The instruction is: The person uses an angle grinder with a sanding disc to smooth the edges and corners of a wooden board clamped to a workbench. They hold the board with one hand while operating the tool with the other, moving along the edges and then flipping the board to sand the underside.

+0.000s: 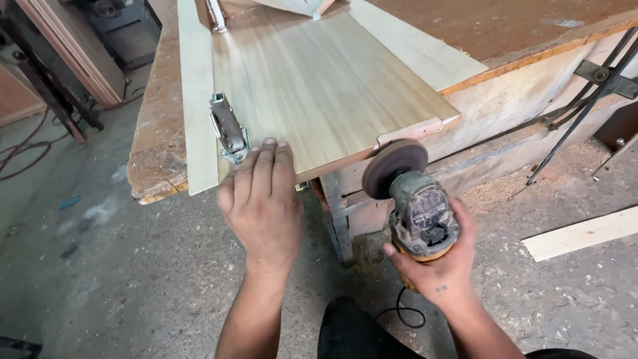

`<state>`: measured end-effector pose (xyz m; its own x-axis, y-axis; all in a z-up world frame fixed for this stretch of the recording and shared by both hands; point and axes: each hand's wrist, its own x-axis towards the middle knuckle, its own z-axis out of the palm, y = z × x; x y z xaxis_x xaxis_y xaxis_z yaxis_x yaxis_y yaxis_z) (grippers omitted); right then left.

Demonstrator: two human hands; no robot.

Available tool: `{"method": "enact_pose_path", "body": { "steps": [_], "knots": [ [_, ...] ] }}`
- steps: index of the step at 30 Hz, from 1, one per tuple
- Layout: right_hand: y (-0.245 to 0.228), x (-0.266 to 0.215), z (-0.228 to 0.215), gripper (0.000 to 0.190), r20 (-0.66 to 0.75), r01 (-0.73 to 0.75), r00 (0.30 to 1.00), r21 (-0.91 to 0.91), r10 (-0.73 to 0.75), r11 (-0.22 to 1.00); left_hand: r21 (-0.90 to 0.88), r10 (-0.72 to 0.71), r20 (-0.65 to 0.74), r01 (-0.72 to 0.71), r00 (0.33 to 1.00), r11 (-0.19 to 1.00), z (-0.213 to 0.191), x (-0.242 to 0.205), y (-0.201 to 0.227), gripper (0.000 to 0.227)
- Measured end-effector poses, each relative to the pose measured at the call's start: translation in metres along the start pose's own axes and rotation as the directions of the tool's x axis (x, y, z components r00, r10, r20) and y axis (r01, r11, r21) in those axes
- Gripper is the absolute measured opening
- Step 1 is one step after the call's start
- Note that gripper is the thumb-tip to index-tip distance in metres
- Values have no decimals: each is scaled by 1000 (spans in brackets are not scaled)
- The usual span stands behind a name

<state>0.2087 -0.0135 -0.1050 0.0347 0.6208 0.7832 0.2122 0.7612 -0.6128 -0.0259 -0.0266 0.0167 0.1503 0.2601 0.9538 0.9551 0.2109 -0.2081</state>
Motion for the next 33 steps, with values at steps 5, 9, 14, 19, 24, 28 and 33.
{"method": "enact_pose_path", "body": {
  "steps": [5, 9, 14, 19, 24, 28, 33],
  "knots": [
    [7, -2, 5, 107, -54, -82, 996, -80, 78, 993, 9, -10, -42, 11, 999, 1000, 5, 2, 2, 12],
    [17, 6, -1, 107, -40, 4, 999, 12, -3, 1000, -31, -26, -28, 25, 999, 999, 8, -2, 1, 16],
    [23, 14, -18, 100, -159, -59, 986, -67, 48, 996, -67, -24, -10, 24, 1000, 997, 6, -3, 1, 24],
    [21, 12, -1, 104, -85, 65, 995, 56, -60, 996, -71, -28, -13, 27, 1000, 997, 7, -3, 1, 26],
    [20, 10, 0, 106, -20, 65, 998, 117, -63, 991, -60, -33, 7, 33, 999, 998, 7, -4, 1, 32],
    [32, 14, -20, 108, -185, -42, 982, -28, 37, 999, -91, -12, -28, 9, 1000, 996, 12, -5, -2, 22],
    [16, 18, 4, 117, -303, -148, 944, -50, 127, 988, -116, 4, -87, -14, 996, 993, 13, -5, -1, 19]
  ]
}}
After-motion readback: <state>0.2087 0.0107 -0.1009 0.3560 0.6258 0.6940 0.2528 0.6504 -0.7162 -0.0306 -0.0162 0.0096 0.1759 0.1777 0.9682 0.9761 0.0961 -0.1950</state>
